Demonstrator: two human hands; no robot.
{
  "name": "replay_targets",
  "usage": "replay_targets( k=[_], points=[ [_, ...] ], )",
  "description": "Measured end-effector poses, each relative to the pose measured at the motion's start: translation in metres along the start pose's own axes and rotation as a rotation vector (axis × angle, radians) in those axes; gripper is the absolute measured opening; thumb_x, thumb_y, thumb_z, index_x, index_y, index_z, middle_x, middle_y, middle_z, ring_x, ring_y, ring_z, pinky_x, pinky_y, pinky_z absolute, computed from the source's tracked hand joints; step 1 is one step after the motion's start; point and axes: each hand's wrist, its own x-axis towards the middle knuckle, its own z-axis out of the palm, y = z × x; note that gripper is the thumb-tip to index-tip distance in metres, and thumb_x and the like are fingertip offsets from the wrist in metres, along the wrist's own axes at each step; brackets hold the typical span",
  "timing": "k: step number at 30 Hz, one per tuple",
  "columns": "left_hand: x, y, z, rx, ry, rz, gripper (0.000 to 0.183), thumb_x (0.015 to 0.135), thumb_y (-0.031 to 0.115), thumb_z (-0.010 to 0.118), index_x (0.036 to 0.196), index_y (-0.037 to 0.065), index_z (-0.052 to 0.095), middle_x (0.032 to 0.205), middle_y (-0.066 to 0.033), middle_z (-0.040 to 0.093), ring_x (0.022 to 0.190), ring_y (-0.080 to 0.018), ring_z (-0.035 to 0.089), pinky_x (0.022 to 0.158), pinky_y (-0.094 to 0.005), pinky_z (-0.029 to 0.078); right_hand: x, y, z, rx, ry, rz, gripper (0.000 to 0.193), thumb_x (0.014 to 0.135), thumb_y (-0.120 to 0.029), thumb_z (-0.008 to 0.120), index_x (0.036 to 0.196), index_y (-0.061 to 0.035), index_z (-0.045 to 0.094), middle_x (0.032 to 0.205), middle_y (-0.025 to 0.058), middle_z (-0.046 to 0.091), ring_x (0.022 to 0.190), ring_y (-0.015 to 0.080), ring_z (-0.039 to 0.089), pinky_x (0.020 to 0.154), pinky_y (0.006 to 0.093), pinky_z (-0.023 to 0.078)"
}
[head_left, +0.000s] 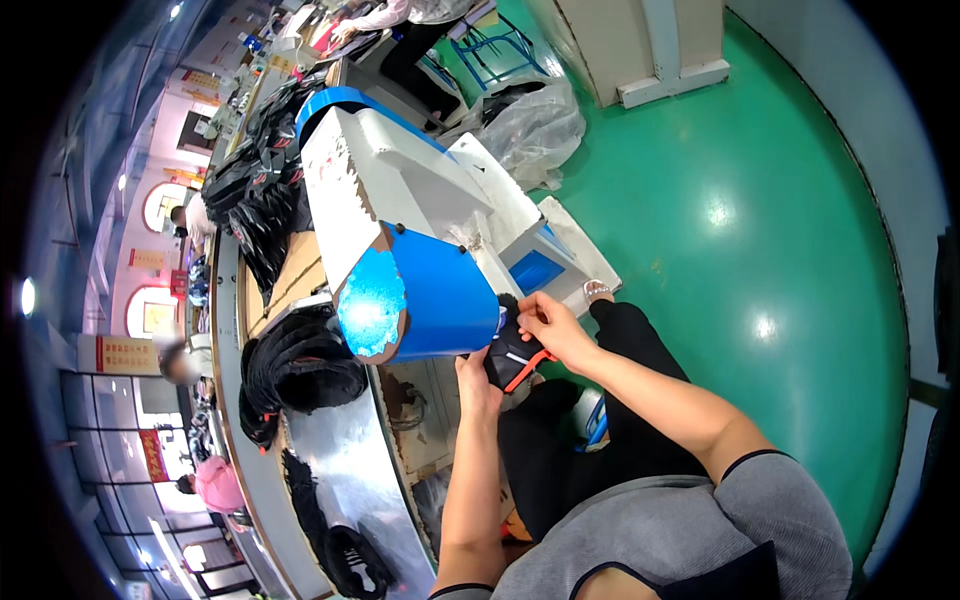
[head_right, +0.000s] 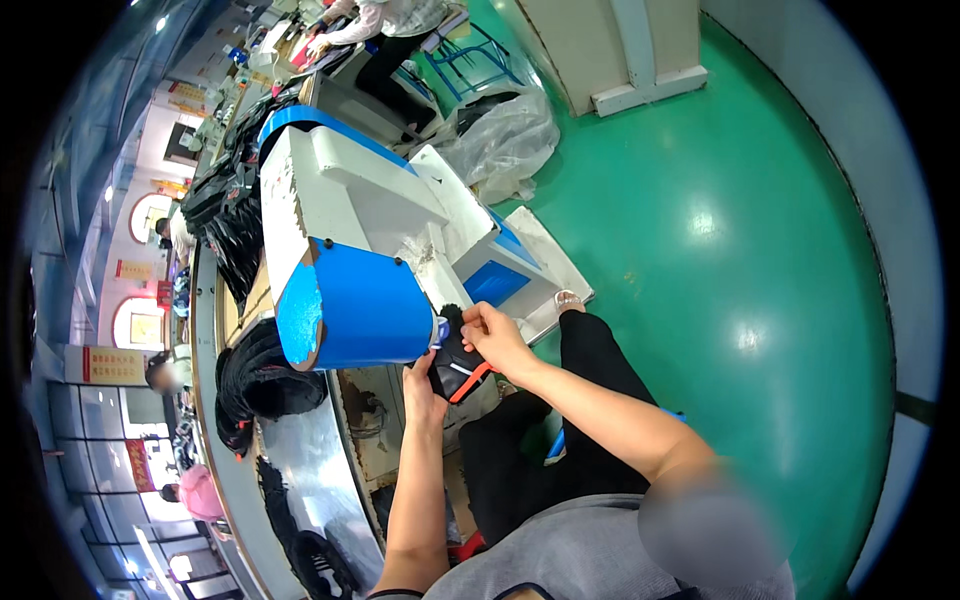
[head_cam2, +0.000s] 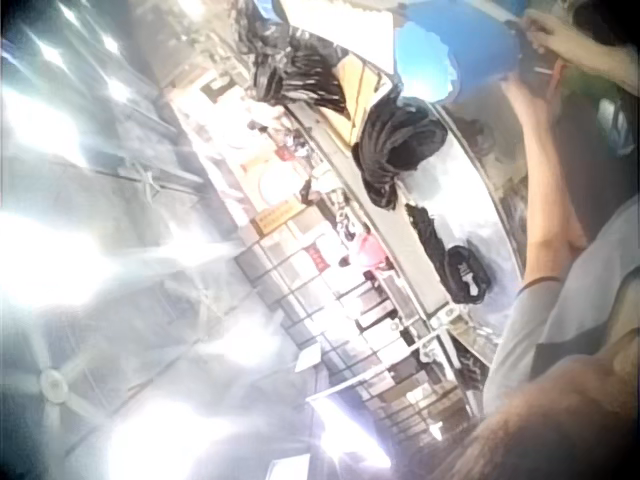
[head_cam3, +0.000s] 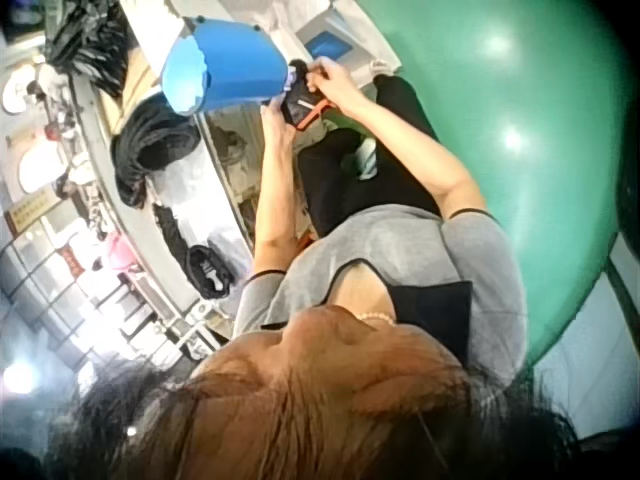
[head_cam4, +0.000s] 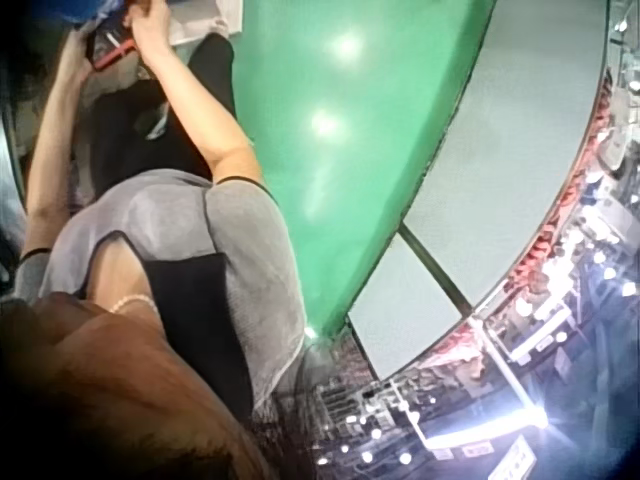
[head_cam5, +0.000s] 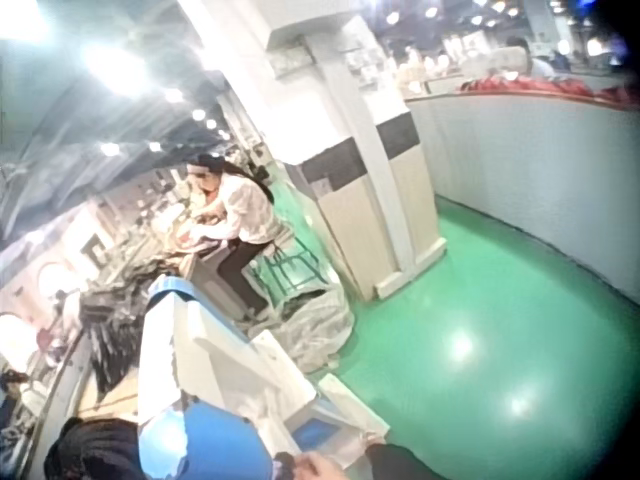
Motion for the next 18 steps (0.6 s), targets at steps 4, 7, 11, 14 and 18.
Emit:
replay_targets(
  k=[4, 7, 11, 14, 18],
  points=[
    [-0.022, 0.008, 0.001, -0.005, 0.067, -0.046, 0.023, 0.088, 0.007, 0.058, 0.109, -0.001, 0.053, 0.103, -0.0106, 0.063, 0.088, -0.0225, 0.065, 0.078, -0.0359, 0.055, -0.004, 0.003, 0.001, -0.066, -0.101, -0.041, 0.020, 0.088, -0.005, 0.057, 0.107, 0.0007, 0.054, 0.089, 0.0059, 0.058, 0.079, 0.0119, 0.055, 0.073, 0.0243, 0.046],
    [-0.051, 0.008, -0.020, 0.147, -0.066, 0.040, 0.034, 0.085, 0.008, 0.064, 0.115, 0.000, 0.052, 0.107, -0.0088, 0.063, 0.091, -0.0175, 0.063, 0.080, -0.0322, 0.051, -0.014, 0.007, 0.009, -0.075, -0.124, -0.017, 0.024, 0.087, -0.008, 0.061, 0.109, -0.0011, 0.055, 0.093, 0.0052, 0.058, 0.086, 0.0129, 0.055, 0.077, 0.0266, 0.046],
    [-0.066, -0.002, -0.058, 0.642, -0.174, 0.323, 0.054, 0.081, 0.022, 0.074, 0.121, 0.001, 0.044, 0.112, -0.0102, 0.057, 0.103, -0.0168, 0.054, 0.090, -0.0311, 0.044, -0.033, 0.005, 0.020, -0.043, -0.050, 0.009, 0.023, 0.086, -0.014, 0.064, 0.105, -0.0062, 0.054, 0.090, 0.0012, 0.052, 0.082, 0.0108, 0.050, 0.073, 0.0228, 0.040],
    [-0.116, 0.033, -0.075, 0.772, -0.089, 0.378, 0.062, 0.080, 0.024, 0.073, 0.125, -0.004, 0.042, 0.102, -0.0218, 0.061, 0.099, -0.0310, 0.060, 0.082, -0.0357, 0.047, -0.077, 0.028, 0.045, 0.061, -0.255, 0.080, 0.013, 0.089, -0.015, 0.061, 0.095, -0.0099, 0.051, 0.083, -0.0033, 0.044, 0.077, 0.0073, 0.044, 0.067, 0.0231, 0.035],
    [-0.198, 0.075, -0.114, 1.343, 0.206, 0.738, 0.042, 0.079, 0.024, 0.071, 0.110, -0.001, 0.057, 0.081, -0.0195, 0.061, 0.076, -0.0363, 0.060, 0.066, -0.0416, 0.047, -0.114, 0.024, 0.080, 0.155, -0.516, 0.181, 0.017, 0.092, -0.015, 0.056, 0.107, -0.0068, 0.055, 0.098, 0.0009, 0.057, 0.089, 0.0089, 0.053, 0.076, 0.0246, 0.041]
  ],
)
